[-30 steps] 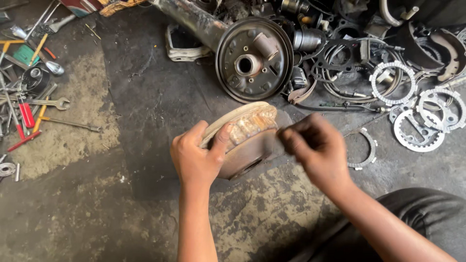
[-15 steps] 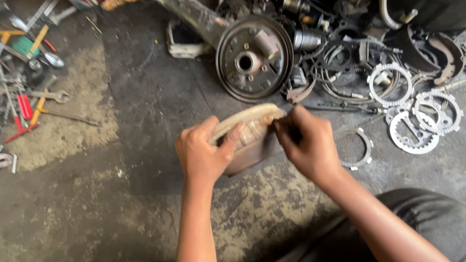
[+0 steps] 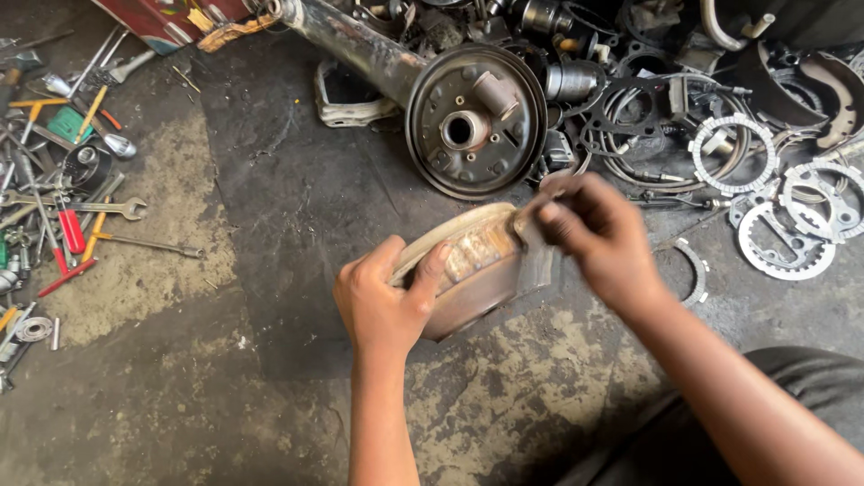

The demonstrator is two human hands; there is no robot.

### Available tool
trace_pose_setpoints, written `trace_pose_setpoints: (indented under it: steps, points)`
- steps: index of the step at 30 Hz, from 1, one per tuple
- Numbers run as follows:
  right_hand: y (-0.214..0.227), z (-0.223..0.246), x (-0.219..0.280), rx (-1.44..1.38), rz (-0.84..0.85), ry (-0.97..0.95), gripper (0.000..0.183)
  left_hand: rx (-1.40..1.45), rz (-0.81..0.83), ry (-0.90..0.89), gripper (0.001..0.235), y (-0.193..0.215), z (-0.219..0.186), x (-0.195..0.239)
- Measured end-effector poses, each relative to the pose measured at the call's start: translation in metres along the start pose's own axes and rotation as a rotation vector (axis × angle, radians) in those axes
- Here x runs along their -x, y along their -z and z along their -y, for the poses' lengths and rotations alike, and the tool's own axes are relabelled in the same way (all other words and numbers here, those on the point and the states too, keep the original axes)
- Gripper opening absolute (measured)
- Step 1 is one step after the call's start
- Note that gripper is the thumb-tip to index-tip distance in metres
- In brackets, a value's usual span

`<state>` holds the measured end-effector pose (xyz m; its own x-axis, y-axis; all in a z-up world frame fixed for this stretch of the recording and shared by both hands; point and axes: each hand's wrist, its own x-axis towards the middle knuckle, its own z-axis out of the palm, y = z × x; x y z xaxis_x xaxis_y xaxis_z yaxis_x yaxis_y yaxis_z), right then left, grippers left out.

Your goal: The person scrubs a rusty brake drum with a wire brush, then wipes it with a cloth. They continue to scrub the drum's surface and edges with the wire brush.

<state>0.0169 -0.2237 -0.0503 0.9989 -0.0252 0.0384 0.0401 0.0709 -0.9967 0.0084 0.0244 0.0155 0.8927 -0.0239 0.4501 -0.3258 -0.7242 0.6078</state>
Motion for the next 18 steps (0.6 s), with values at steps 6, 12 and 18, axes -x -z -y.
trace_pose_setpoints:
  steps: [6,12,18]
  points:
    - [0.023,-0.079,-0.035,-0.226,-0.096,-0.211,0.014,0.203,0.035,0.059,0.057,0.01,0.011,0.005]
    - [-0.021,-0.121,-0.033,-0.662,0.101,-0.506,0.016,0.381,0.039,0.087,0.044,0.012,0.015,0.009]
    - [-0.033,-0.069,-0.026,-0.648,-0.138,-0.437,0.015,0.56,-0.038,0.168,0.038,-0.005,0.05,0.027]
